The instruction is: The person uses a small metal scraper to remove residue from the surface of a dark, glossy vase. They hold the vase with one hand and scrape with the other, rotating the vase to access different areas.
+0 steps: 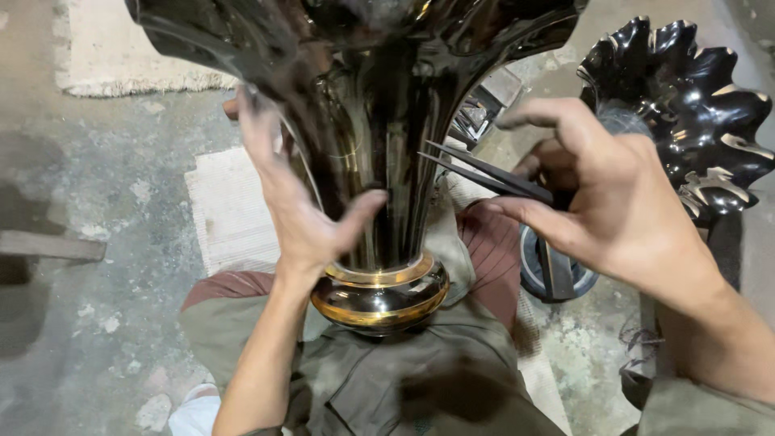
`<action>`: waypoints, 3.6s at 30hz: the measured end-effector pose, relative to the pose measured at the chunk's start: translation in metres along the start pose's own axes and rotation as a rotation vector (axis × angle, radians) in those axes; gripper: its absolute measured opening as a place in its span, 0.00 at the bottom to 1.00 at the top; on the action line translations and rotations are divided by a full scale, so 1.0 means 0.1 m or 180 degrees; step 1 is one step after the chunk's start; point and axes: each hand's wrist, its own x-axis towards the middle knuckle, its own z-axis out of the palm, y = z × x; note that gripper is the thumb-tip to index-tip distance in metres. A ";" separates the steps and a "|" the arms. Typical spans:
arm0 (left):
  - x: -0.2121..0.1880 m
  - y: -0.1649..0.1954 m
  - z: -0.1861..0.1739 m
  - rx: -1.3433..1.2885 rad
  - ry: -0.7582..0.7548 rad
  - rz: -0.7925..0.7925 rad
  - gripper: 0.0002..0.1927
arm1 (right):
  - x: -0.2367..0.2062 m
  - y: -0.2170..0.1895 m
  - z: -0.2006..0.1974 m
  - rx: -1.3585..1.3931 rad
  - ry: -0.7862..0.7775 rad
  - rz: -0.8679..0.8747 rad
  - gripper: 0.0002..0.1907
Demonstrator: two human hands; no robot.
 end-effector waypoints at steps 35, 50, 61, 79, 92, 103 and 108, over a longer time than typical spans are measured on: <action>0.14 -0.03 -0.51 0.0605 -0.0633 0.0323 0.28 | 0.46 -1.00 0.38 -0.1104 0.0420 -0.0577 0.19; 0.04 -0.18 -0.50 0.0795 -0.0402 0.0489 0.27 | 0.54 -1.31 0.57 -0.1710 0.0467 -0.0666 0.17; 0.05 -0.23 -0.59 0.0744 -0.0510 0.0341 0.34 | 0.57 -1.52 0.72 -0.2347 0.0487 -0.0756 0.16; 0.02 -0.33 -0.55 0.0473 -0.0331 0.0438 0.34 | 0.63 -1.57 0.79 -0.2459 0.0444 -0.0895 0.17; 0.01 -0.31 -0.55 0.0350 -0.0358 0.0375 0.35 | 0.60 -1.56 0.83 -0.2556 0.0450 -0.0881 0.17; 0.01 -0.30 -0.58 0.0362 -0.0365 0.0331 0.34 | 0.65 -1.62 0.78 -0.2938 0.0102 -0.1168 0.14; -0.01 -0.26 -0.62 0.0408 -0.0344 0.0333 0.33 | 0.76 -1.76 0.73 -0.4055 -0.0685 -0.1793 0.20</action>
